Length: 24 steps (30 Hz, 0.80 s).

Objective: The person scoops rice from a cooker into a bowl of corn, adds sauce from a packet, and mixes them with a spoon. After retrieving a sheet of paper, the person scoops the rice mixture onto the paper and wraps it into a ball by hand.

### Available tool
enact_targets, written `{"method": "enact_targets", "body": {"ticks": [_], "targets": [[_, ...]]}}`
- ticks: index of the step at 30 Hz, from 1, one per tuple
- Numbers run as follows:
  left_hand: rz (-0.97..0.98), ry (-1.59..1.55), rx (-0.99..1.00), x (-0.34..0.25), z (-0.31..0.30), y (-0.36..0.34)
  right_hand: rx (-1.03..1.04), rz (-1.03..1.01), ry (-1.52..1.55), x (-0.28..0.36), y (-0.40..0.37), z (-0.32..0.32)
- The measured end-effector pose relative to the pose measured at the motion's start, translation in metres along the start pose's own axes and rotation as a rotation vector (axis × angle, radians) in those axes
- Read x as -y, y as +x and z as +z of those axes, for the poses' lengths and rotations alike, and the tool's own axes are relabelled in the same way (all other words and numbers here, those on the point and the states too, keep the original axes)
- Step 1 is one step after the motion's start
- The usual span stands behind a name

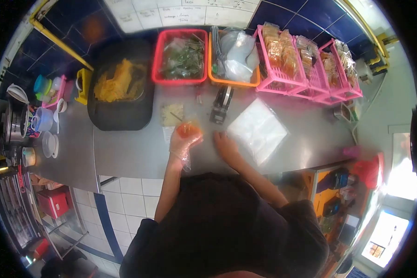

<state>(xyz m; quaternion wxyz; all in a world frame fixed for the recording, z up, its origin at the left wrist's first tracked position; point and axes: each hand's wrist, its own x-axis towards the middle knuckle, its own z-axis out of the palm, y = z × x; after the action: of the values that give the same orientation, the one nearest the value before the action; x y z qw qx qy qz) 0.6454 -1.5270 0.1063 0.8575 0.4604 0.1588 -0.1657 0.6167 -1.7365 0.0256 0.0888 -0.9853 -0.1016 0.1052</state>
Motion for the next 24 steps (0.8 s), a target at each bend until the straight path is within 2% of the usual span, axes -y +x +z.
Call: {"method": "enact_targets", "body": {"ticks": [5, 7, 8, 10, 13, 17, 19, 20, 22, 24], "targets": [[0.005, 0.003, -0.033, -0.003, -0.008, -0.003, -0.081, -0.049, 0.223, -0.029, -0.014, 0.0], [0.01, 0.0, -0.05, -0.002, -0.01, -0.003, 0.354, 0.294, 1.017, -0.02, -0.025, -0.054], [0.0, -0.003, -0.055, -0.001, -0.01, -0.003, 0.363, 0.302, 1.016, -0.025, -0.029, -0.045], [-0.015, 0.012, -0.033, 0.0, -0.011, -0.002, 0.357, 0.326, 1.42, -0.029, -0.039, -0.026], [0.003, 0.019, -0.007, 0.001, -0.003, -0.004, 0.427, 0.323, 1.58, -0.025, -0.049, -0.016], [-0.009, 0.035, -0.044, 0.002, 0.007, -0.007, 0.415, 0.274, 1.638, -0.015, -0.058, -0.022], [0.027, 0.048, -0.024, 0.009, 0.004, -0.002, 0.38, 0.152, 1.657, -0.011, -0.059, -0.04], [0.026, 0.038, -0.018, 0.01, 0.002, 0.002, 0.377, 0.157, 1.647, -0.009, -0.059, -0.046], [0.02, 0.051, 0.019, 0.016, -0.001, 0.005, 0.323, -0.008, 1.397, -0.008, -0.064, -0.057], [0.04, 0.086, 0.064, 0.024, -0.005, 0.01, 0.306, -0.003, 1.352, -0.008, -0.068, -0.061]]}}
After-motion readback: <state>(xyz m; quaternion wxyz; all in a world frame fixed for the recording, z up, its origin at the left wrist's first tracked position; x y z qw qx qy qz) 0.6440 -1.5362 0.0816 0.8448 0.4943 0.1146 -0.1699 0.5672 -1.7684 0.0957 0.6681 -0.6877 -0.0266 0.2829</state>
